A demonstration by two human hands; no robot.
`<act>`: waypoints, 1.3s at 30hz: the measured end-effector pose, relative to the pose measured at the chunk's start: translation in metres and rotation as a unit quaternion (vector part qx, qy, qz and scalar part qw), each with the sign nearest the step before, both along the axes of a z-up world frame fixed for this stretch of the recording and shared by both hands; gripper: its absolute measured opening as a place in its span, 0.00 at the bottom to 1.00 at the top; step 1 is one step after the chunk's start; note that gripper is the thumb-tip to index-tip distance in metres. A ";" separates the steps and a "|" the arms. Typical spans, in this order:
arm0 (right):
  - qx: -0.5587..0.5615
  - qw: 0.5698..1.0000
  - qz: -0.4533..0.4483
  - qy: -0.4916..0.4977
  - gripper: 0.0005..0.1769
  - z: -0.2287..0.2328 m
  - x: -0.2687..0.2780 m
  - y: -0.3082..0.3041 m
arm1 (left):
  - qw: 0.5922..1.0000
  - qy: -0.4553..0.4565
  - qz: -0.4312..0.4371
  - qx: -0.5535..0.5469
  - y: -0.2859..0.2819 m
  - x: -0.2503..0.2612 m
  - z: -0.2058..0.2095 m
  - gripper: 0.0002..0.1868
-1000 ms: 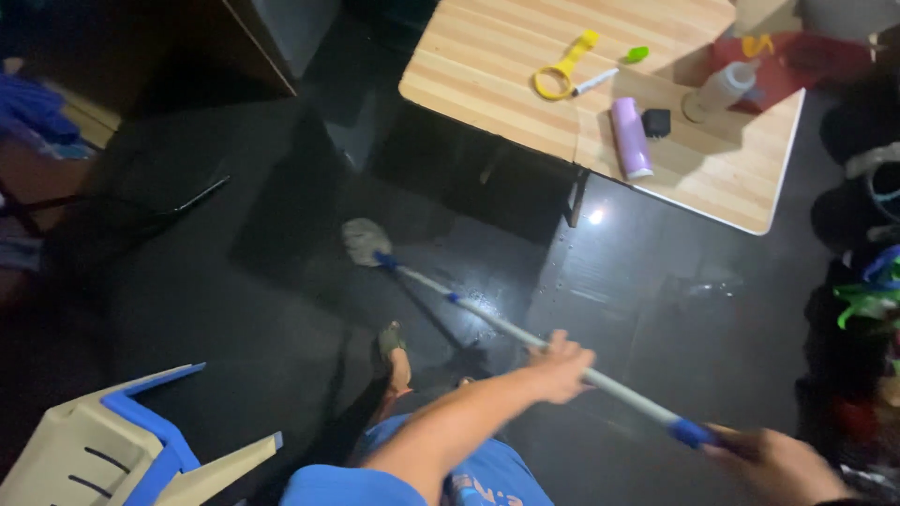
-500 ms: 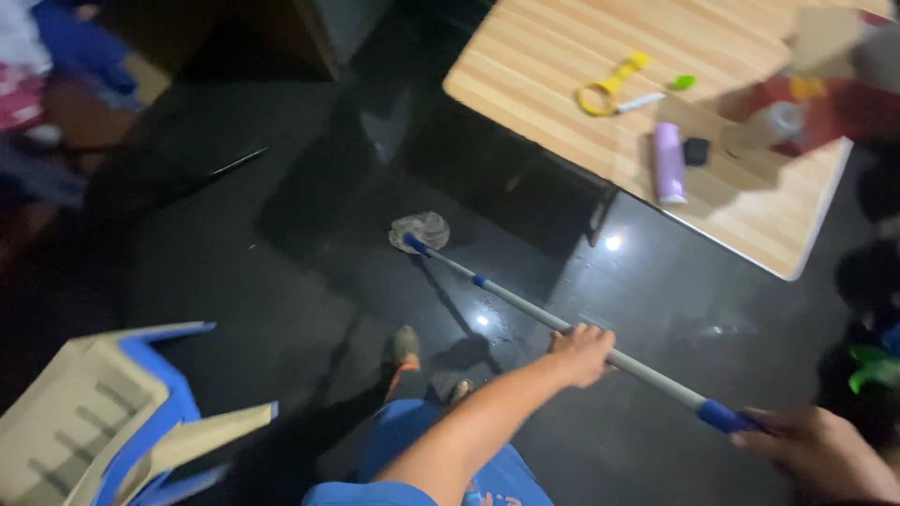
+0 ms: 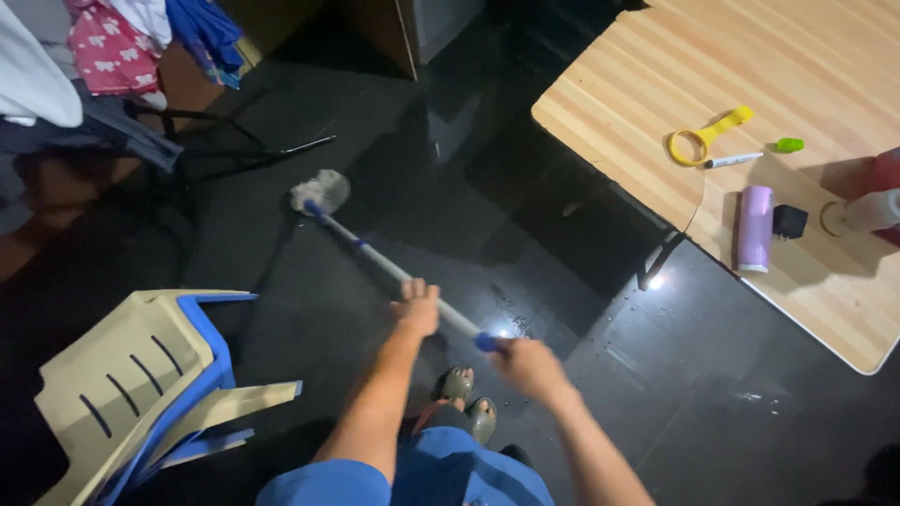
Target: The recorder is mopping the dark floor of a cluttered room around furniture.
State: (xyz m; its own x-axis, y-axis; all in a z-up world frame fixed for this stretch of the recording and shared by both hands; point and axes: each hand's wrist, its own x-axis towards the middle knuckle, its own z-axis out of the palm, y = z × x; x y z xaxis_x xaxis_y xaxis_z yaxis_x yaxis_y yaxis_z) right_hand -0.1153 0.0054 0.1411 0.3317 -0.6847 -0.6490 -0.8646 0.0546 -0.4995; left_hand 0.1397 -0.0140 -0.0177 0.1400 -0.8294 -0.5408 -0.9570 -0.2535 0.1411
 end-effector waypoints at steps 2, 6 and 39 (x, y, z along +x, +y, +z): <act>-0.009 1.000 0.010 -0.018 0.18 -0.005 0.019 0.008 | 1.000 -0.013 0.019 0.013 0.001 0.025 -0.011 0.26; -0.080 0.992 0.024 -0.098 0.23 -0.003 0.021 0.028 | 0.998 -0.031 0.008 0.057 0.014 0.029 -0.024 0.30; -0.066 0.984 -0.114 0.122 0.31 0.039 -0.461 0.312 | 0.941 0.211 -0.263 0.008 0.233 -0.450 0.024 0.24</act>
